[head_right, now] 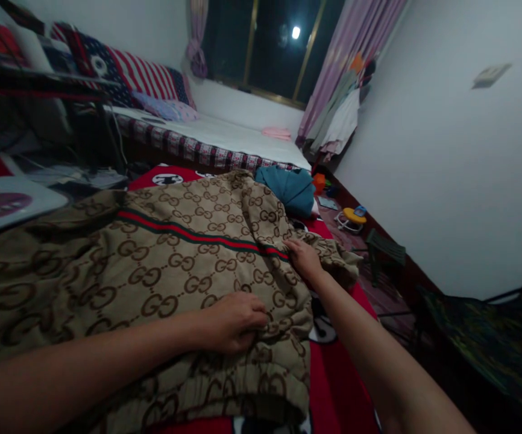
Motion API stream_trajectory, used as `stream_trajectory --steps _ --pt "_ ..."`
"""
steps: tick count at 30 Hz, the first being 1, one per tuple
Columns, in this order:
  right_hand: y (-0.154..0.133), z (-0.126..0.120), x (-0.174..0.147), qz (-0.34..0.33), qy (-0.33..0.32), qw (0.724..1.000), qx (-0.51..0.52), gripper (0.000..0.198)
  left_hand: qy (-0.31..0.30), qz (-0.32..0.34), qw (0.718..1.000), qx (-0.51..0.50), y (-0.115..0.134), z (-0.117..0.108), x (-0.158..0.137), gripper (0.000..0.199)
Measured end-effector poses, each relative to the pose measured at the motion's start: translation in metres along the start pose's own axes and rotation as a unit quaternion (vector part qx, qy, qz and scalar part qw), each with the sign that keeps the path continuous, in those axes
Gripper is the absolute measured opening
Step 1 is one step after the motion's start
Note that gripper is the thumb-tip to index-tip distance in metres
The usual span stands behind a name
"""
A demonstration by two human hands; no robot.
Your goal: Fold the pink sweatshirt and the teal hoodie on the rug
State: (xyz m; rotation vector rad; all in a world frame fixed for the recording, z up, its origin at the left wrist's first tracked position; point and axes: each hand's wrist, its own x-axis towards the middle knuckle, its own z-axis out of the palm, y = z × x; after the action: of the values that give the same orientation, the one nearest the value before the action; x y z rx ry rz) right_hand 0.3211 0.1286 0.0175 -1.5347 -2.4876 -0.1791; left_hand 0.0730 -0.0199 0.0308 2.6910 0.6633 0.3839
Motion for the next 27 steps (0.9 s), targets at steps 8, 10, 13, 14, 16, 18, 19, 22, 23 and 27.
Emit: stream_trajectory --steps 8,10,13,14,16,18,19,22,23,27 --pt "0.0 -0.075 0.006 0.08 0.14 0.987 0.021 0.053 -0.072 -0.106 0.809 -0.574 -0.011 -0.057 -0.014 0.011" --pt "0.002 -0.084 -0.003 0.053 0.087 0.995 -0.022 0.05 -0.149 -0.086 0.802 -0.572 -0.004 -0.058 -0.016 0.017" --pt "-0.002 -0.084 -0.011 0.074 -0.133 0.979 -0.139 0.032 -0.302 -0.058 0.801 -0.514 0.0 -0.052 -0.012 0.028" --pt "-0.006 -0.083 -0.008 0.093 -0.182 0.964 -0.17 0.026 -0.328 -0.055 0.796 -0.506 -0.002 -0.053 -0.008 0.032" --pt "-0.017 -0.084 0.005 0.126 -0.204 0.949 -0.206 0.023 -0.292 -0.072 0.816 -0.493 -0.015 -0.063 -0.001 0.038" --pt "-0.035 -0.089 0.028 0.122 -0.152 0.958 -0.21 0.029 -0.132 -0.117 0.893 -0.414 -0.039 -0.079 0.006 0.036" --pt "-0.046 -0.091 0.041 0.1 -0.11 0.968 -0.201 0.032 -0.028 -0.15 0.93 -0.334 -0.054 -0.087 0.008 0.034" --pt "-0.077 -0.085 0.074 -0.019 0.063 0.989 -0.134 0.041 0.214 -0.272 0.938 -0.039 -0.107 -0.099 0.003 0.041" --pt "-0.083 -0.077 0.081 -0.065 0.109 0.986 -0.112 0.044 0.235 -0.316 0.918 0.038 -0.123 -0.097 -0.003 0.051" --pt "-0.066 -0.019 0.086 -0.085 0.083 0.989 -0.092 0.051 0.152 -0.434 0.872 0.165 -0.169 -0.069 -0.035 0.071"
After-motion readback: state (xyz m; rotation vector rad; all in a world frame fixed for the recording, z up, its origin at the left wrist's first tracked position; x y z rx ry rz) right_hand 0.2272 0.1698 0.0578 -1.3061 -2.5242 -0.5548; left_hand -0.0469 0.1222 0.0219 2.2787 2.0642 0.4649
